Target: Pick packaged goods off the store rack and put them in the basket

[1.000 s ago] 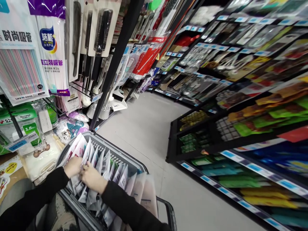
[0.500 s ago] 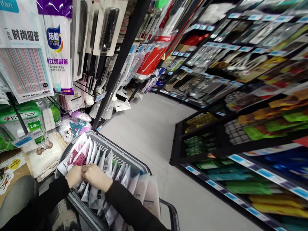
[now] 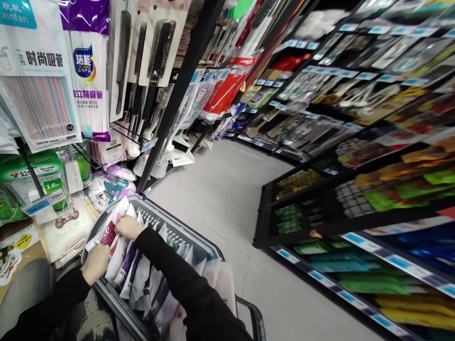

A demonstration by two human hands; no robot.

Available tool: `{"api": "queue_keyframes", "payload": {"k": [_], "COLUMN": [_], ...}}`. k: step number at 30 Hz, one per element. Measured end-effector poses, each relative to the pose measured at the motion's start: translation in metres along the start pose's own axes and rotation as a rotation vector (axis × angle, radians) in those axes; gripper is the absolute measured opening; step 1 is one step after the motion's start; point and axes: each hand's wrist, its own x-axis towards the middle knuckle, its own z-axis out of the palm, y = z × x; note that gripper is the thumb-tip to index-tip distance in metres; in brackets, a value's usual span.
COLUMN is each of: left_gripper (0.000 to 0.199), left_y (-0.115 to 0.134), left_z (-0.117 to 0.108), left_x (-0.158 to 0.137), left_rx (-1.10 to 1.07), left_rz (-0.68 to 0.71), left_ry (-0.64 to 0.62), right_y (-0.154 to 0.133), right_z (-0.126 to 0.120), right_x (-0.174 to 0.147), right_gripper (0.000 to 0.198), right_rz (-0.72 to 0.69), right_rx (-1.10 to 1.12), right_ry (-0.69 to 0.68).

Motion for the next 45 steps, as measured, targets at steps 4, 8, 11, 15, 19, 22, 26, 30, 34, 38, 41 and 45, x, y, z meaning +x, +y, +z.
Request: {"api": "queue_keyframes", "payload": {"k": [4, 8, 11, 15, 19, 22, 26, 30, 34, 38, 41, 45], "left_gripper": [0.029, 0.021, 0.023, 0.026, 0.031, 0.029, 0.027, 0.025, 0.035, 0.028, 0.026, 0.024], "left_y": [0.006, 0.006, 0.001, -0.003, -0.002, 0.003, 0.007, -0.006, -0.025, -0.030, -0.028, -0.032], "left_z": [0.018, 0.019, 0.018, 0.019, 0.022, 0.030, 0.036, 0.013, -0.015, -0.013, -0.002, 0.000], "left_x": [-0.008, -0.008, -0.002, 0.007, 0.009, 0.008, 0.004, -0.011, -0.017, -0.006, 0.001, 0.007], "left_rx": [0.021, 0.022, 0.002, -0.012, 0.000, 0.010, 0.003, -0.036, 0.021, 0.010, -0.012, -0.040], "left_rz": [-0.004, 0.022, 0.029, -0.019, -0.007, 0.034, 0.060, 0.037, -0.108, -0.083, -0.065, -0.126], "left_ry": [-0.070, -0.143, -0.114, -0.056, -0.029, -0.045, -0.061, 0.052, 0.293, 0.127, 0.072, 0.030], "right_y": [-0.012, -0.012, -0.008, -0.007, -0.005, 0.001, 0.013, 0.020, 0.017, 0.015, 0.014, 0.008], "right_z": [0.006, 0.007, 0.010, 0.017, 0.019, 0.019, 0.016, 0.000, -0.024, -0.033, -0.029, -0.018], "right_x": [0.002, -0.008, -0.021, -0.027, -0.018, -0.013, -0.018, -0.019, 0.005, 0.029, 0.034, 0.033], "right_gripper": [0.016, 0.019, 0.030, 0.027, 0.022, 0.022, 0.021, 0.013, 0.031, 0.020, 0.020, 0.019], "right_rz": [-0.048, -0.074, -0.102, -0.146, -0.118, -0.108, -0.008, 0.128, 0.153, 0.075, 0.035, 0.025], "right_rx": [-0.034, -0.052, -0.065, -0.060, -0.046, -0.022, 0.011, 0.058, 0.064, 0.032, 0.016, 0.007], "right_ry": [-0.006, 0.061, 0.118, 0.084, 0.054, 0.010, 0.012, 0.036, 0.127, 0.084, 0.039, 0.040]}}
